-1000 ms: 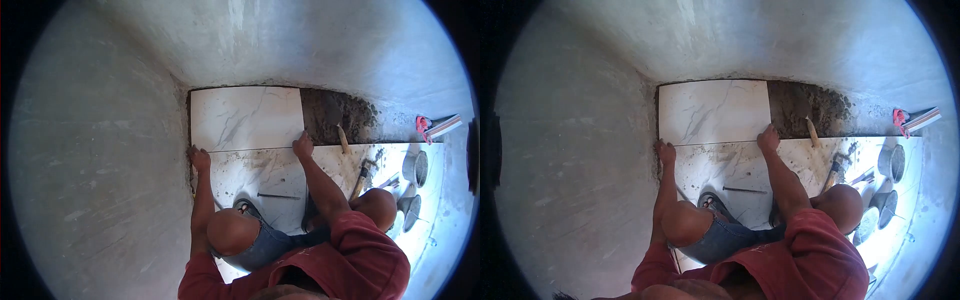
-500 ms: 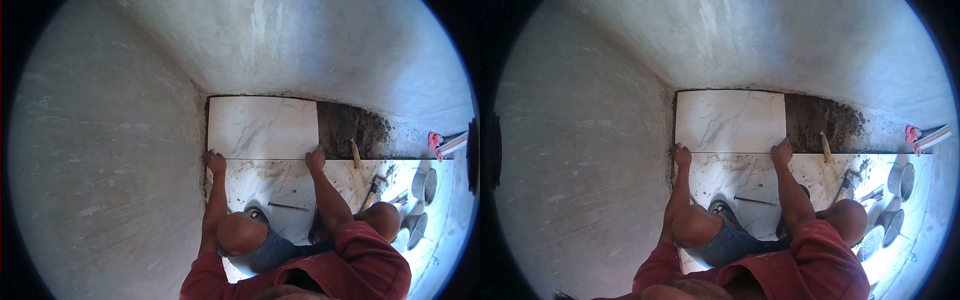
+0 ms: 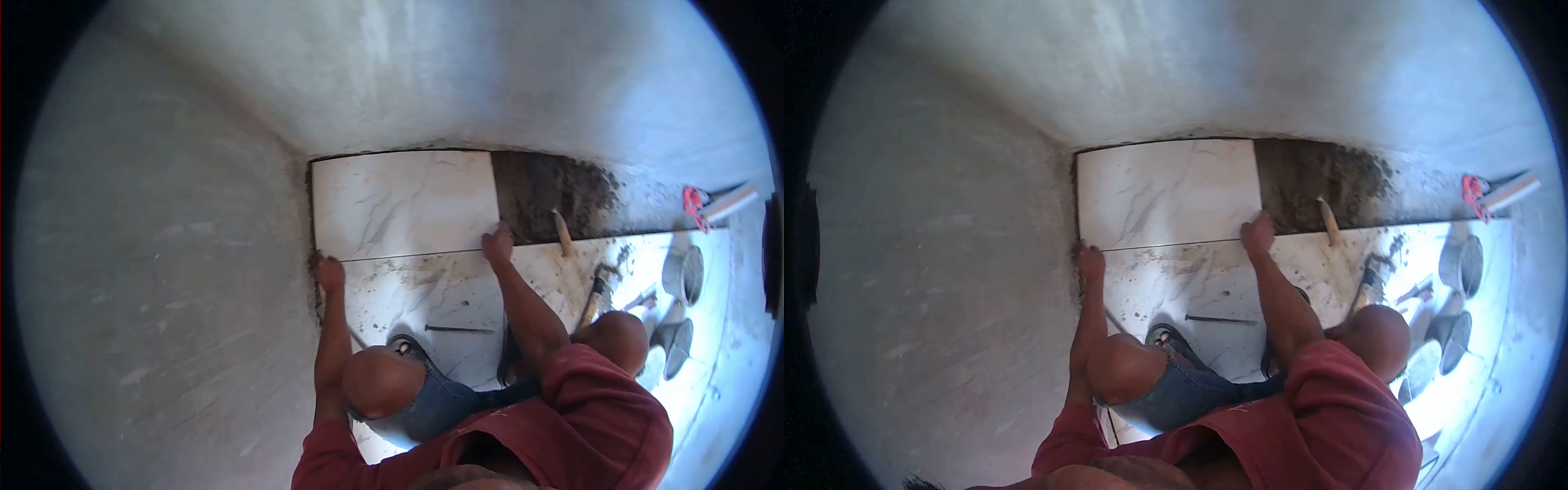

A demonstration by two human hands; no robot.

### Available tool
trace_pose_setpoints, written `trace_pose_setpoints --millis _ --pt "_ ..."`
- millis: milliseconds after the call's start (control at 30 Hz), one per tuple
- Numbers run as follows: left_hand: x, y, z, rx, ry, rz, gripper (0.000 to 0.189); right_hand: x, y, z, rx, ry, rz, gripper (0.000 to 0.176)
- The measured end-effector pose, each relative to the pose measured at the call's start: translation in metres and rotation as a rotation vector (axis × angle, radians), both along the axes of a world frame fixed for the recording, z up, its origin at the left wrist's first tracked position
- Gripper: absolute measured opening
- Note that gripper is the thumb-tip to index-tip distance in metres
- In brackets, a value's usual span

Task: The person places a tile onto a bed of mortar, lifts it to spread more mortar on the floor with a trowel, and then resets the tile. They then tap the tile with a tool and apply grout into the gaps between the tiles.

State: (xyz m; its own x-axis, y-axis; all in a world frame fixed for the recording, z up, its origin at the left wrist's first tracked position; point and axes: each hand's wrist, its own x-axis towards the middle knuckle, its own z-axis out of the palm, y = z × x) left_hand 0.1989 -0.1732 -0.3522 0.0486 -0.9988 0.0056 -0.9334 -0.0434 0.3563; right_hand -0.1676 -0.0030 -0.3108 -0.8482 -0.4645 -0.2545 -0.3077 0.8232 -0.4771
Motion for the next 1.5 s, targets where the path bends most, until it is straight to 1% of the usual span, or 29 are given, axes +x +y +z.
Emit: trace_pose_setpoints --millis 33,233,267,333,367,400,433,467,500,533,567,600,633,667,700,767,833,900,967,1000,1033,1100,1167,1200,1267,1333,1400,1467,1500 --pt "-0.006 0.005 0.018 0.001 -0.025 -0.04 0.033 0.0 0.001 -0.001 0.007 0.004 0.005 0.04" --pt "0.007 0.009 0.004 -0.135 0.005 -0.173 0.033 0.007 0.006 0.005 -0.078 0.076 0.048 0.039" --pt "0.008 0.008 0.003 -0.126 0.006 -0.178 0.033 0.005 0.007 0.004 -0.101 0.108 0.053 0.037" --pt "0.005 0.008 0.02 0.068 0.002 -0.139 0.034 -0.013 0.009 0.0 -0.029 0.033 0.05 0.036" --pt "0.002 0.008 0.027 0.072 0.003 -0.139 0.034 -0.022 0.008 -0.002 0.028 -0.038 0.052 0.036" --pt "0.004 0.009 0.027 0.052 0.013 -0.139 0.034 -0.026 0.01 0.001 0.033 -0.039 0.053 0.036" --pt "0.004 0.011 0.028 0.032 0.024 -0.14 0.035 -0.029 0.013 0.003 0.011 0.015 0.072 0.03" --pt "0.013 0.009 0.01 0.036 0.027 -0.142 0.035 -0.033 0.015 0.006 -0.013 0.071 0.089 0.026" --pt "0.033 0.003 -0.03 -0.084 -0.109 -0.273 0.036 -0.032 0.018 0.009 -0.01 0.076 0.085 0.026" --pt "0.042 0.001 -0.052 -0.204 -0.245 -0.404 0.036 -0.029 0.023 0.012 -0.021 0.092 0.093 0.024" --pt "0.033 0.005 -0.044 -0.204 -0.24 -0.408 0.036 -0.029 0.027 0.014 -0.034 0.109 0.1 0.023" --pt "0.02 0.012 -0.025 -0.214 -0.17 -0.307 0.037 -0.033 0.03 0.004 -0.031 0.113 0.097 0.023" --pt "0.01 0.02 -0.008 -0.219 -0.102 -0.204 0.038 -0.039 0.035 -0.015 0.021 0.035 0.028 0.022" --pt "0.005 0.023 0.002 -0.213 -0.101 -0.207 0.038 -0.042 0.04 -0.027 0.074 -0.044 -0.042 0.022" --pt "0.0 0.025 0.009 -0.15 -0.1 -0.144 0.038 -0.041 0.043 -0.024 0.079 -0.044 -0.044 0.022" --pt "-0.008 0.026 0.027 -0.087 -0.102 -0.08 0.038 -0.034 0.046 -0.009 0.178 0.128 0.086 0.018" --pt "-0.016 0.025 0.042 0.014 -0.196 -0.018 0.039 -0.031 0.046 0.004 0.18 0.156 0.139 0.019" --pt "-0.014 0.018 0.039 0.019 -0.254 -0.022 0.04 -0.025 0.043 0.006 0.178 0.186 0.194 0.019" --pt "-0.015 0.011 0.036 0.02 -0.308 -0.026 0.04 -0.02 0.04 -0.002 0.274 0.227 0.209 0.023" --pt "-0.019 0.009 0.046 0.104 -0.308 -0.008 0.04 -0.018 0.036 0.005 0.271 0.229 0.21 0.023" --pt "-0.022 0.007 0.053 0.191 -0.31 0.007 0.041 -0.016 0.033 0.011 0.297 0.19 0.201 0.023" --pt "-0.022 0.005 0.051 0.21 -0.343 0.011 0.04 -0.011 0.029 0.019 0.324 0.148 0.19 0.023" --pt "-0.023 0.002 0.049 0.229 -0.366 -0.003 0.039 -0.015 0.029 0.026 0.348 0.098 0.251 0.025" --pt "-0.02 0.002 0.049 0.239 -0.327 -0.004 0.039 -0.024 0.03 0.031 0.354 0.106 0.236 0.025" --pt "-0.017 0.001 0.044 0.257 -0.286 -0.009 0.039 -0.046 0.03 0.04 0.183 0.326 0.17 0.028" --pt "-0.009 0.002 0.041 0.272 -0.273 -0.024 0.042 -0.085 0.038 0.042 0.167 0.432 0.06 0.031" --pt "-0.001 0.001 0.029 0.216 -0.263 -0.062 0.042 -0.117 0.051 0.046 0.097 0.377 -0.031 0.037" --pt "0.004 0.005 0.023 0.157 -0.245 -0.085 0.043 -0.149 0.066 0.022 0.332 0.237 -0.011 0.05" --pt "0.006 0.008 0.022 0.143 -0.25 -0.11 0.043 -0.161 0.073 0.019 0.322 0.249 0.0 0.05"
